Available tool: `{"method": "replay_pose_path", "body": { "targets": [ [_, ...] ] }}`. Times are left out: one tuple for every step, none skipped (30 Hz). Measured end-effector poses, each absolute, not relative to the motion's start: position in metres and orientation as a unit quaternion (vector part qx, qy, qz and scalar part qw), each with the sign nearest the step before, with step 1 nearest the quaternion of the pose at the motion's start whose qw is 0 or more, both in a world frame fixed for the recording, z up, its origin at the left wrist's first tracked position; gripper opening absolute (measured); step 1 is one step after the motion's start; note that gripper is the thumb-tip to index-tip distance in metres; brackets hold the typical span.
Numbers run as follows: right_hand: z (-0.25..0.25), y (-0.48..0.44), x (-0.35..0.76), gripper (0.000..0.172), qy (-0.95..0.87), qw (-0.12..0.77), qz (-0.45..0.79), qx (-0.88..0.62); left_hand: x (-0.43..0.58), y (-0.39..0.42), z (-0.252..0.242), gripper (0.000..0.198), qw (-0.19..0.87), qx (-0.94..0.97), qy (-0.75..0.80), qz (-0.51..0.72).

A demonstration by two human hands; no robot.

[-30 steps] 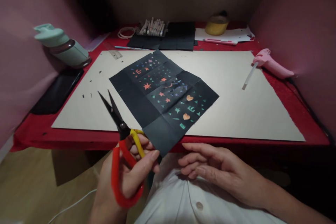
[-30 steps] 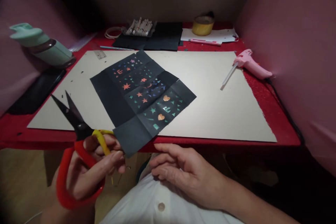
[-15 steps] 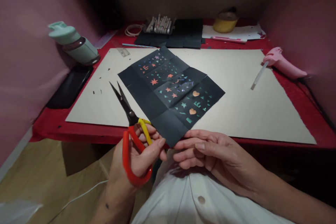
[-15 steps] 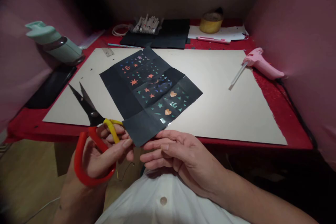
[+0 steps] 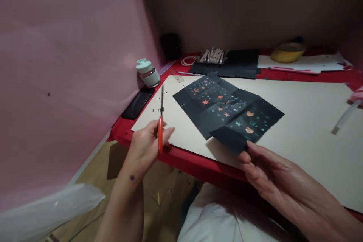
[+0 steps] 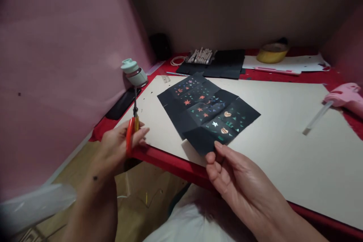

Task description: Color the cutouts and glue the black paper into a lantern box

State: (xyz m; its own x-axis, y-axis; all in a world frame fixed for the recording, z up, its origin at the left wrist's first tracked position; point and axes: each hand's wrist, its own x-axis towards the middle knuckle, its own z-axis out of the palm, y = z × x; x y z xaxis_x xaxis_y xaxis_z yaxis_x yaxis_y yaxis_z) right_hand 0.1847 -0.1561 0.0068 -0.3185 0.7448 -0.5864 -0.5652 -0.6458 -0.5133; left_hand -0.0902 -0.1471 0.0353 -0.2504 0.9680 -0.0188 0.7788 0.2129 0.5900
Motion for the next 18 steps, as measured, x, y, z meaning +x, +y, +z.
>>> {"method": "replay_pose_path", "body": {
  "targets": [
    [0.013, -0.151, 0.183, 0.025, -0.024, 0.393, 0.797, -0.458, -0.1, -0.137, 0.038, 0.041, 0.136, 0.58, 0.782, 0.183],
    [0.02, -0.147, 0.18, 0.029, 0.016, 0.371, 0.79, -0.487, -0.107, -0.127, 0.04, 0.042, 0.085, 0.574, 0.807, 0.108],
    [0.026, -0.143, 0.179, 0.035, 0.029, 0.353, 0.787, -0.505, -0.113, -0.119, 0.041, 0.046, 0.045, 0.567, 0.821, 0.046],
    [0.031, -0.139, 0.178, 0.04, 0.025, 0.339, 0.785, -0.518, -0.117, -0.111, 0.042, 0.05, 0.026, 0.564, 0.825, 0.019],
    [0.034, -0.137, 0.178, 0.042, 0.005, 0.337, 0.781, -0.526, -0.12, -0.104, 0.043, 0.053, 0.013, 0.561, 0.827, -0.003],
    [0.035, -0.135, 0.18, 0.041, -0.021, 0.344, 0.775, -0.53, -0.122, -0.098, 0.043, 0.055, 0.006, 0.56, 0.828, -0.013],
    [0.034, -0.134, 0.183, 0.038, -0.047, 0.358, 0.765, -0.534, -0.123, -0.093, 0.043, 0.056, 0.002, 0.558, 0.83, -0.016],
    [0.032, -0.133, 0.188, 0.035, -0.076, 0.373, 0.755, -0.534, -0.124, -0.089, 0.043, 0.055, -0.004, 0.554, 0.832, -0.021],
    [0.029, -0.133, 0.193, 0.032, -0.108, 0.385, 0.748, -0.53, -0.125, -0.086, 0.042, 0.053, -0.008, 0.55, 0.835, -0.024],
    [0.025, -0.134, 0.2, 0.033, -0.142, 0.392, 0.743, -0.523, -0.126, -0.083, 0.042, 0.051, -0.011, 0.547, 0.837, -0.026],
    [0.022, -0.134, 0.208, 0.037, -0.176, 0.39, 0.741, -0.517, -0.127, -0.08, 0.042, 0.049, -0.01, 0.546, 0.837, -0.025],
    [0.019, -0.135, 0.216, 0.039, -0.195, 0.399, 0.731, -0.518, -0.128, -0.078, 0.042, 0.046, -0.007, 0.547, 0.837, -0.023],
    [0.017, -0.135, 0.224, 0.041, -0.206, 0.411, 0.717, -0.524, -0.13, -0.076, 0.042, 0.044, -0.002, 0.551, 0.834, -0.018],
    [0.016, -0.136, 0.232, 0.041, -0.215, 0.422, 0.703, -0.53, -0.132, -0.075, 0.042, 0.043, 0.005, 0.555, 0.832, -0.009],
    [0.015, -0.136, 0.24, 0.04, -0.22, 0.435, 0.688, -0.537, -0.134, -0.074, 0.043, 0.041, 0.012, 0.558, 0.83, 0.003],
    [0.015, -0.136, 0.247, 0.039, -0.228, 0.442, 0.678, -0.542, -0.137, -0.074, 0.044, 0.04, 0.018, 0.56, 0.828, 0.019],
    [0.014, -0.135, 0.253, 0.04, -0.24, 0.445, 0.67, -0.544, -0.139, -0.073, 0.046, 0.038, 0.033, 0.57, 0.82, 0.049],
    [0.014, -0.135, 0.259, 0.041, -0.251, 0.448, 0.662, -0.547, -0.141, -0.073, 0.048, 0.036, 0.048, 0.58, 0.809, 0.084]
  ]
}}
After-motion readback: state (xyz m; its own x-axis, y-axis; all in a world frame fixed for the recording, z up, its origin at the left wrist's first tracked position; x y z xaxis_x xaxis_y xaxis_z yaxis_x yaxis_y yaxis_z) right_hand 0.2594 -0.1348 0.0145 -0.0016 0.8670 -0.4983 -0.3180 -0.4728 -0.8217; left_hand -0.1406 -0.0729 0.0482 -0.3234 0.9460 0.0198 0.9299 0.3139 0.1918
